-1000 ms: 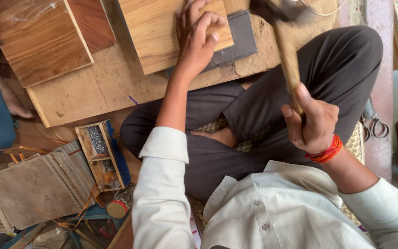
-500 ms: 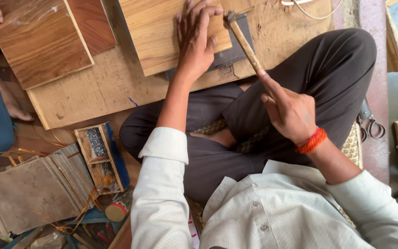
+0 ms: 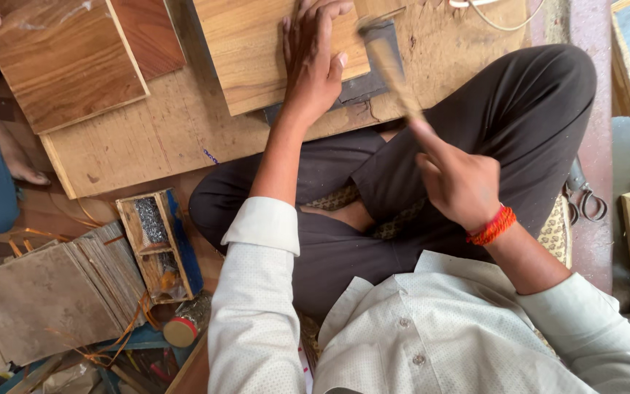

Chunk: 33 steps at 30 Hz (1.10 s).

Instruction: The person sits on the floor and assembles small wooden frames by attaching rectangular wooden panels to a frame structure. They use a hammer to drive nails into the wood, repeatedly picking up nails from a container and positioning the panels before hammering them into place.

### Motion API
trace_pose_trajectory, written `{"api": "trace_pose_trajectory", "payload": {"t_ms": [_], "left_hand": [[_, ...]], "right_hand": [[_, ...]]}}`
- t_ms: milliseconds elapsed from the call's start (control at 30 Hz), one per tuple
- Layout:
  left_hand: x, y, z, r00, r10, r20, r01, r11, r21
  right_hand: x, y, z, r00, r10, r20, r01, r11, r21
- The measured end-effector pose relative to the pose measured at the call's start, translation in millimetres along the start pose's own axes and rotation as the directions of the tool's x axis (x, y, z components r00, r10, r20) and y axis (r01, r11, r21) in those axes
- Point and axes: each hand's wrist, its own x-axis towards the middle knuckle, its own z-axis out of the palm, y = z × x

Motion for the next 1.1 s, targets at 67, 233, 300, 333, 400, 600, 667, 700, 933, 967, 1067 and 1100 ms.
{"api": "trace_pose_trajectory", "payload": {"t_ms": [67, 233, 300, 333, 400, 600, 667, 700, 933, 967, 1067, 1100], "left_hand": [[-1.0, 2.6, 0.2, 1.0, -0.004, -0.01, 0.004, 1.0, 0.029], [-29.3, 18.1, 1.8, 0.938, -0.029, -0.346, 0.061, 0.995, 0.083], [-49.8, 20.2, 0.8, 0.776, -0.103, -0.623, 0.177, 0.983, 0.057], [-62.0, 19.2, -0.7, 0.624, -0.142, -0.768, 0.257, 0.966, 0.03], [-88.5, 12.0, -10.6, 0.439, -0.545, -0.714, 0.321, 0.838, -0.441], [-96.9, -27.9, -44.3, 0.336, -0.913, -0.233, 0.106, 0.282, -0.953], [-94.9, -34.7, -59.7, 0.352, -0.888, -0.297, 0.095, 0.349, -0.932], [-92.5, -38.3, -68.3, 0.362, -0.874, -0.323, 0.09, 0.378, -0.922], [-58.6, -102.1, -150.0, 0.562, -0.808, -0.178, 0.108, 0.284, -0.953], [-52.6, -109.3, -155.3, 0.582, -0.792, -0.185, 0.088, 0.287, -0.954], [-48.7, -121.3, -166.2, 0.631, -0.749, -0.203, 0.001, 0.263, -0.965], [-55.6, -122.6, -169.2, 0.645, -0.73, -0.224, 0.07, 0.348, -0.935]], "right_hand": [[-0.6, -0.5, 0.4, 0.992, 0.09, 0.089, -0.089, 0.996, -0.011], [-10.2, -1.9, -3.6, 0.961, 0.276, 0.016, -0.27, 0.923, 0.273], [-12.9, -0.9, -5.6, 0.942, 0.335, 0.008, -0.315, 0.876, 0.366], [-13.5, -0.7, -5.5, 0.927, 0.375, 0.019, -0.349, 0.842, 0.411], [-13.0, 0.6, -3.6, 0.884, 0.46, 0.081, -0.425, 0.719, 0.55], [-14.1, 3.2, 3.7, 0.892, 0.445, 0.079, -0.364, 0.604, 0.709], [-16.8, 4.1, 2.1, 0.898, 0.438, 0.051, -0.332, 0.596, 0.731], [-18.2, 4.3, 0.7, 0.895, 0.444, 0.042, -0.324, 0.58, 0.747], [-18.3, -0.7, -1.4, 0.876, 0.483, 0.026, -0.353, 0.603, 0.715], [-17.6, -1.7, -0.5, 0.888, 0.459, 0.024, -0.343, 0.626, 0.7], [-16.3, -2.9, 1.4, 0.921, 0.388, 0.017, -0.306, 0.696, 0.65], [-16.4, -2.9, 1.9, 0.934, 0.357, 0.013, -0.285, 0.722, 0.631]]}}
